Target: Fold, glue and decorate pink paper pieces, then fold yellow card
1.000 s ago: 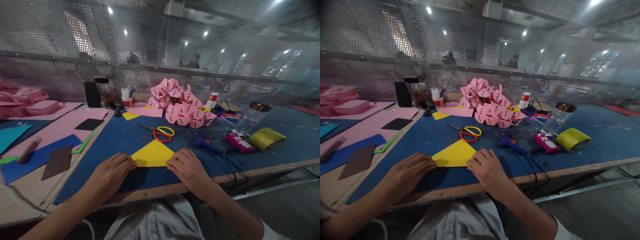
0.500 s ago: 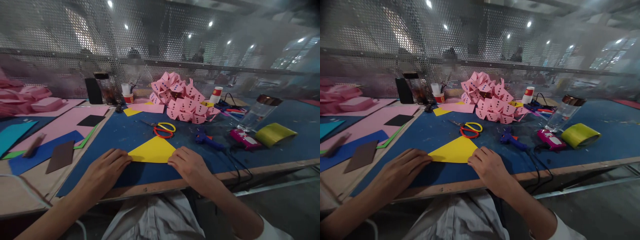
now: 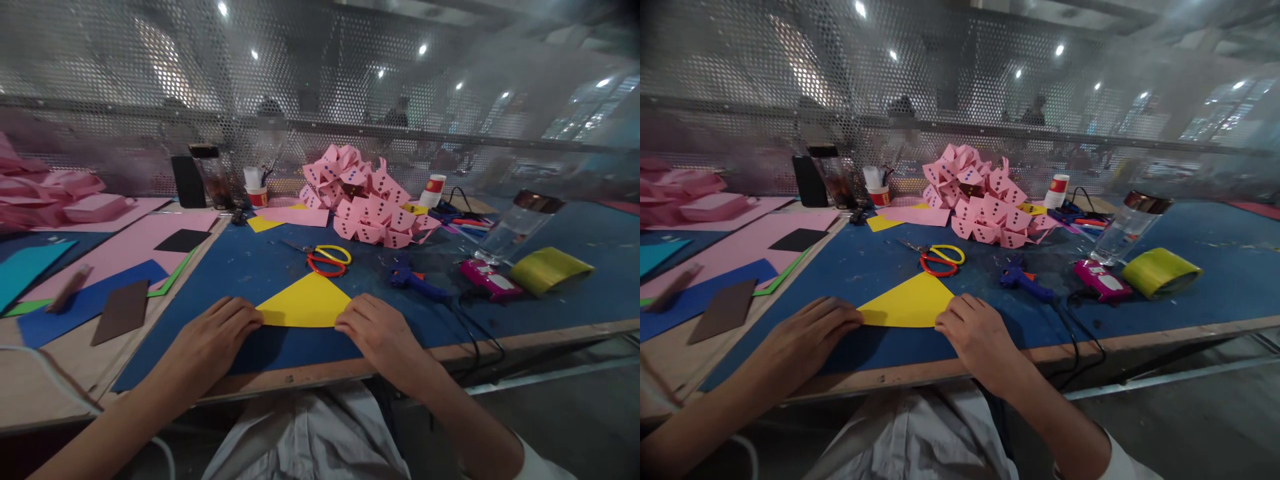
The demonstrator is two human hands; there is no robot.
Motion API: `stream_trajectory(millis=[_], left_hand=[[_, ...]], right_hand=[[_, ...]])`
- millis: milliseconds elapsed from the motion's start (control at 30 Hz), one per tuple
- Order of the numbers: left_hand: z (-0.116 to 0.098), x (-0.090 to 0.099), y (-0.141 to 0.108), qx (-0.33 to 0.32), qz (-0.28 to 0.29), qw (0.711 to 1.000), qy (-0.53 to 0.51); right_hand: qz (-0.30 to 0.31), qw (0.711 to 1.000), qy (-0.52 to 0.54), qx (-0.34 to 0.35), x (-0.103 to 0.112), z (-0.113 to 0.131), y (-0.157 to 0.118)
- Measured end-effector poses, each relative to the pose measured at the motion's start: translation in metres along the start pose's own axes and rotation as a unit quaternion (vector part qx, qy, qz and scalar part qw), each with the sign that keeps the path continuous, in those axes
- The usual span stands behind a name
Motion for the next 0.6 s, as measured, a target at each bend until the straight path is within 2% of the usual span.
stream_trajectory(millis=[267,600], left_hand=[[-0.0003,-0.0004,-0.0031,0.022,0.034,0.997,-0.060],[-0.0031,-0.0002,0.0017,0.049,0.071,0.994,-0.065]], right_hand=[[0.000,0.999,0.029,-0.020,0.0038,0.0002,-0.0010],[-0.014,0.997,0.058,-0.056,0.0015,-0.0049,0.0070]])
Point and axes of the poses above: each hand's wrist, its own y-axis towards the middle knuckle, its own x-axis out of the back of the hand, z = x × y, the point moved 5 cm from there along y, towards the middle knuckle, and after that the axes turned 15 degrees about y, right-handed, at the moved point
